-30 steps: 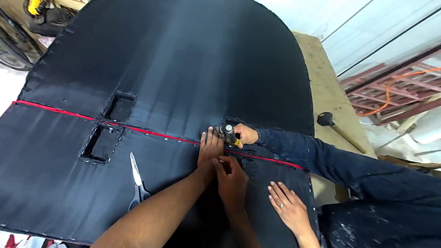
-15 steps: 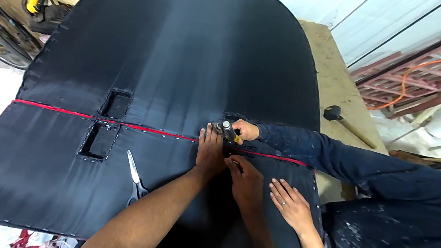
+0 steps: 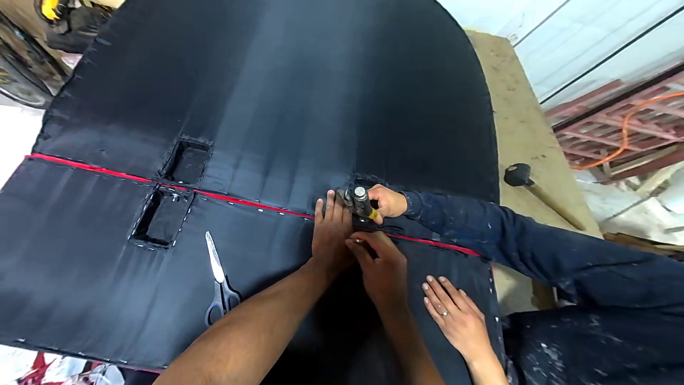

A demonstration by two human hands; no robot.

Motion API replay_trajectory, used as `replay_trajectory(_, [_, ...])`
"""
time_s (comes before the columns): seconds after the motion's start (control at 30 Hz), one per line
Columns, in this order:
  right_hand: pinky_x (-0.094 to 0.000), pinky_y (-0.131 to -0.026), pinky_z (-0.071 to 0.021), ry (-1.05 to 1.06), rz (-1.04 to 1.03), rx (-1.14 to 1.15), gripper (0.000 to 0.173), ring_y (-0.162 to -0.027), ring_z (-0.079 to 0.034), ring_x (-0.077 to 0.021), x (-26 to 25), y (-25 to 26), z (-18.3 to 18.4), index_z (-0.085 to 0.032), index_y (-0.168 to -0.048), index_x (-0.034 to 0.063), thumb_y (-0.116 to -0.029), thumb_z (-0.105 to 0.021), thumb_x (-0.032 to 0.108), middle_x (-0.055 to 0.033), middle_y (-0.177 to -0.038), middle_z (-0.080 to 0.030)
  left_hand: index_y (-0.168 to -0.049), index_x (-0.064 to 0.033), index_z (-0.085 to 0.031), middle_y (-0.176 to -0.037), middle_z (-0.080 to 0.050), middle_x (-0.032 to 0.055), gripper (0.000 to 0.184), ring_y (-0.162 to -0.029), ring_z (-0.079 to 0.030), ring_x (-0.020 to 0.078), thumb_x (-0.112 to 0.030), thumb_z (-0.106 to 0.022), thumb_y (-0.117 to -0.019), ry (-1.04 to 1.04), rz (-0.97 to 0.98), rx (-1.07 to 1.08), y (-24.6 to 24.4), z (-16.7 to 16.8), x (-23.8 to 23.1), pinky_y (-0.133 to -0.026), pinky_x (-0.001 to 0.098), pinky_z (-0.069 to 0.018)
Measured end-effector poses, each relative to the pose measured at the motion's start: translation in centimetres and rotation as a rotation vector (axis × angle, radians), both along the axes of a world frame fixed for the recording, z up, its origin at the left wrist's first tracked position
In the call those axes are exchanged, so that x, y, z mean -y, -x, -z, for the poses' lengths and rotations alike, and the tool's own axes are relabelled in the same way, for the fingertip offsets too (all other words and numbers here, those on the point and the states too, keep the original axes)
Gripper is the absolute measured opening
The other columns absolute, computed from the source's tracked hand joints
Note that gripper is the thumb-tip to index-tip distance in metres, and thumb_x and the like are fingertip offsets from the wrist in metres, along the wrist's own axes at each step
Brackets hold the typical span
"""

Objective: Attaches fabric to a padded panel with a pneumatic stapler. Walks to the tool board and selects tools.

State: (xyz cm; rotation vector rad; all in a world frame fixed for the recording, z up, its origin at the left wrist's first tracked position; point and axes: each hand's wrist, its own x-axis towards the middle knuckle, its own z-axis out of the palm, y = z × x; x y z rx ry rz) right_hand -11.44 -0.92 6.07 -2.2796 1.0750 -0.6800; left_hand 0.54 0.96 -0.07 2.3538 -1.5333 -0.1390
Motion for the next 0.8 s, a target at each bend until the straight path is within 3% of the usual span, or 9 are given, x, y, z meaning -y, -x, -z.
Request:
replay_trajectory(0.1, [-0.0305, -0.072, -0.0602, 0.04, 0.027, -0.01, 0.015, -0.083, -0.066, -0.0092, -1.1, -0.8, -0.2, -0.078, -0.098, 0.0177, -0.0921, -0.075, 0.03, 0.0021, -0.092, -0.067, -0.136, -0.0087, -0.061, -0.158, -0.044, 0.012, 0.043, -0.154, -0.027, 0.0342, -0.027, -0.053, -0.099, 0.043, -0.004, 0.017, 0.2, 0.4, -0.1, -0.124, 0.0603, -0.0193])
replay_trajectory(0.2, [-0.0394, -0.062, -0.0582, 0.117, -0.002, -0.16, 0.025, -0.072, -0.064, -0.0164, -1.6, -2.2, -0.9, -0.077, -0.091, 0.0165, -0.0902, -0.075, 0.042, -0.0018, -0.083, -0.063, -0.139, -0.0113, -0.06, -0.159, -0.046, 0.0093, 0.039, -0.152, -0.032, 0.032, -0.019, -0.043, -0.1047, 0.05, -0.015, 0.109, 0.1, 1.5, 0.1, -0.123, 0.0586, -0.0235])
replay_trajectory(0.33, [-0.0421, -0.054, -0.0551, 0.258, -0.061, -0.229, 0.027, -0.066, -0.065, -0.0159, 0.5, -1.6, -1.8, -0.071, -0.082, 0.0194, -0.0948, -0.067, 0.042, 0.0024, -0.079, -0.067, -0.145, -0.0112, -0.055, -0.16, -0.044, 0.0084, 0.054, -0.155, -0.026, 0.0298, -0.039, -0.045, -0.0998, 0.0, -0.008, 0.05, 0.3, 0.0, -0.3, -0.125, 0.0579, -0.0169])
replay_trajectory(0.4, [-0.0408, -0.057, -0.0575, 0.279, -0.033, -0.173, 0.027, -0.069, -0.067, -0.0143, 1.5, 0.2, -2.1, -0.071, -0.08, 0.0183, -0.0963, -0.063, 0.039, 0.0027, -0.08, -0.067, -0.147, -0.0116, -0.054, -0.162, -0.041, 0.0088, 0.065, -0.156, -0.021, 0.0303, -0.053, -0.047, -0.0966, -0.061, -0.012, -0.012, 0.4, -0.9, -0.1, -0.126, 0.0592, -0.0121])
replay_trajectory(0.47, [-0.0445, -0.066, -0.0599, 0.173, 0.097, -0.058, 0.029, -0.075, -0.07, -0.0184, 3.2, 3.9, -1.2, -0.074, -0.087, 0.0097, -0.0989, -0.061, 0.033, -0.0039, -0.084, -0.071, -0.151, -0.0109, -0.049, -0.166, -0.032, 0.0103, 0.091, -0.158, -0.014, 0.0315, -0.077, -0.05, -0.0883, -0.134, -0.012, -0.079, 0.3, -1.6, 0.1, -0.126, 0.0599, -0.0073])
replay_trajectory(0.57, [-0.0399, -0.046, -0.0525, -0.208, 0.361, 0.168, 0.033, -0.049, -0.058, -0.0181, 5.6, 9.9, 3.6, -0.072, -0.095, 0.0088, -0.1028, -0.059, 0.038, -0.0045, -0.065, -0.062, -0.152, -0.0104, -0.048, -0.167, -0.03, 0.0118, 0.101, -0.158, -0.014, 0.0332, -0.084, -0.053, -0.0822, -0.144, -0.003, -0.096, 0.3, -1.5, 0.1, -0.126, 0.061, -0.0074])
replay_trajectory(0.63, [-0.0376, -0.042, -0.0489, -0.368, 0.399, 0.26, 0.036, -0.044, -0.054, -0.0182, 5.9, 10.5, 4.9, -0.071, -0.094, 0.0103, -0.1036, -0.058, 0.042, -0.0039, -0.061, -0.061, -0.151, -0.0113, -0.049, -0.165, -0.034, 0.0117, 0.099, -0.157, -0.016, 0.0328, -0.081, -0.057, -0.0814, -0.123, -0.008, -0.102, 0.2, -1.7, 0.5, -0.126, 0.0608, -0.008])
replay_trajectory(0.73, [-0.0328, -0.046, -0.0518, -0.638, 0.313, 0.457, 0.039, -0.054, -0.06, -0.0178, 5.2, 10.4, 7.1, -0.07, -0.12, 0.0085, -0.107, -0.052, 0.041, -0.0088, -0.083, -0.072, -0.151, -0.0123, -0.049, -0.165, -0.034, 0.0113, 0.097, -0.157, -0.015, 0.0331, -0.081, -0.056, -0.0823, -0.143, -0.001, -0.089, 0.4, -1.8, 0.4, -0.126, 0.0606, -0.0082])
replay_trajectory(0.8, [-0.033, -0.048, -0.0537, -0.671, 0.18, 0.623, 0.037, -0.057, -0.062, -0.0185, 5.5, 10.9, 10.0, -0.066, -0.122, 0.0047, -0.1069, -0.053, 0.035, -0.0124, -0.088, -0.071, -0.15, -0.0136, -0.05, -0.164, -0.036, 0.0104, 0.097, -0.157, -0.017, 0.0324, -0.082, -0.054, -0.0814, -0.165, -0.007, -0.085, 0.4, -2.1, 0.5, -0.126, 0.0601, -0.0088])
